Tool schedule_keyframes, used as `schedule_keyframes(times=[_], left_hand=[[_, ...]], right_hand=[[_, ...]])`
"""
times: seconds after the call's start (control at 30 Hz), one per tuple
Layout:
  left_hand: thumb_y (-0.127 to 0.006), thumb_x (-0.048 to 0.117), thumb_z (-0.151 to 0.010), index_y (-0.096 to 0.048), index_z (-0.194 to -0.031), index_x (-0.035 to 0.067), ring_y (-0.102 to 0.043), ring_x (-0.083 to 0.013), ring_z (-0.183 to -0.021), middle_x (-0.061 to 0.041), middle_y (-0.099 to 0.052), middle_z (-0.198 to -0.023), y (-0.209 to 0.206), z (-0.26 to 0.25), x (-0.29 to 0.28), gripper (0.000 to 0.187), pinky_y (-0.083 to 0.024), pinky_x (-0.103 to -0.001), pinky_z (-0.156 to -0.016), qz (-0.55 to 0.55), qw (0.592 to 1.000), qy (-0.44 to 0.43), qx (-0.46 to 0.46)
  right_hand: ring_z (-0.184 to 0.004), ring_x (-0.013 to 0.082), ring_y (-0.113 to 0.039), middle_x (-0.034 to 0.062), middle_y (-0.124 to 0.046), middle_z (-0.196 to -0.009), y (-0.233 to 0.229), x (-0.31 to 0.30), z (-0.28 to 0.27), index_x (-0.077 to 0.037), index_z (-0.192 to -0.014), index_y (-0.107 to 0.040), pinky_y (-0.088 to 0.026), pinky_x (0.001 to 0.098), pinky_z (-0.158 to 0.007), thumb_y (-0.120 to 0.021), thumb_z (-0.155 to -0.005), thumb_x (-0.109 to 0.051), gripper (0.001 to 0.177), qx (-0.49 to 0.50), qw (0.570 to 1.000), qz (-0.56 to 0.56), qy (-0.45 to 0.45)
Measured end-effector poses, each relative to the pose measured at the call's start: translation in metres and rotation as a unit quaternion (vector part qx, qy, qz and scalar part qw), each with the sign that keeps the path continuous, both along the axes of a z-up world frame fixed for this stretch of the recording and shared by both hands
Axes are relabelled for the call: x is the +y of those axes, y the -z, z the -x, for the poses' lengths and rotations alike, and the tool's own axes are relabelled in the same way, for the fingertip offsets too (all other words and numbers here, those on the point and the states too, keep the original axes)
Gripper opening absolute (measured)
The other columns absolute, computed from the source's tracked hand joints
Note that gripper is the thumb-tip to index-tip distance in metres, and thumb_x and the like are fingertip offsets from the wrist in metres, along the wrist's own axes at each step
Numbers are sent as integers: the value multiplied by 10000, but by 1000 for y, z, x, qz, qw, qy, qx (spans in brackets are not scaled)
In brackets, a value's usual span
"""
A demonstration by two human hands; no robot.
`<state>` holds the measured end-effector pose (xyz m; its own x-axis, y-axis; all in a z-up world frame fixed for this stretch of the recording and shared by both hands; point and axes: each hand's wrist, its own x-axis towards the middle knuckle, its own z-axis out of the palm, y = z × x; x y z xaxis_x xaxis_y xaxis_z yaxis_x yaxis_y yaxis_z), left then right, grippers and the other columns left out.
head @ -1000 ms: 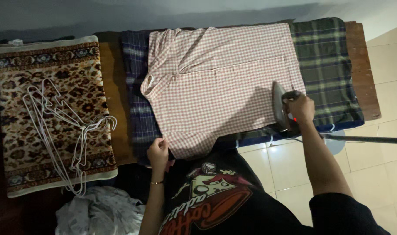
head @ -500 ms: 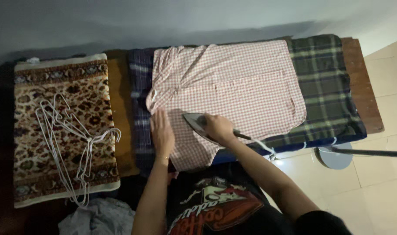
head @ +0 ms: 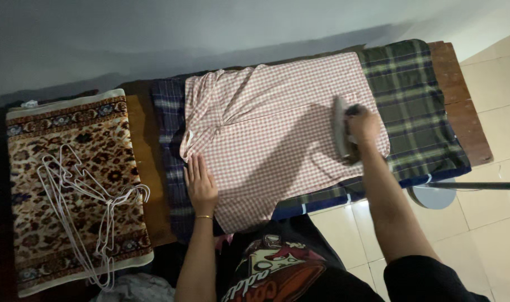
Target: The person irons a red-and-white checkered shirt on a wooden table covered with a plaid cloth. They smooth the fabric, use an electric iron to press the shirt, and then place a hanger into the garment.
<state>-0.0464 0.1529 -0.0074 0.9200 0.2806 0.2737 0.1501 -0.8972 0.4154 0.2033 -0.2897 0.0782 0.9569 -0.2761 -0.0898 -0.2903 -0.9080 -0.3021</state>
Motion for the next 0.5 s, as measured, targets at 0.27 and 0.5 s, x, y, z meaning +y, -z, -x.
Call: schedule_keyframes(times=[0.27,0.5], left_hand=[[-532,136,-962,-400,-1561,6,-295,-343,-1557,-202,-363,-1649,-8,-4,-2,627,-219,-535,-1270,17,1000,-4,21],[-516,109,-970,-442,-1549,9,-323,-382,-1549,-205,-396,-1644,-7,-6,-1,593,-234,-555,-1255,10,999,-3,33]], right_hand=[[-800,426,-727,233,-739,-883,9,43,109,-125,-1054,-771,-586,536,-739,-675,-824,-259,283,53,990,-8,-131],[-757,327,-749,126,-745,-844,23,145,167,-150,-1062,-667,-579,479,-625,-636,-901,-254,194,57,956,-4,-288]])
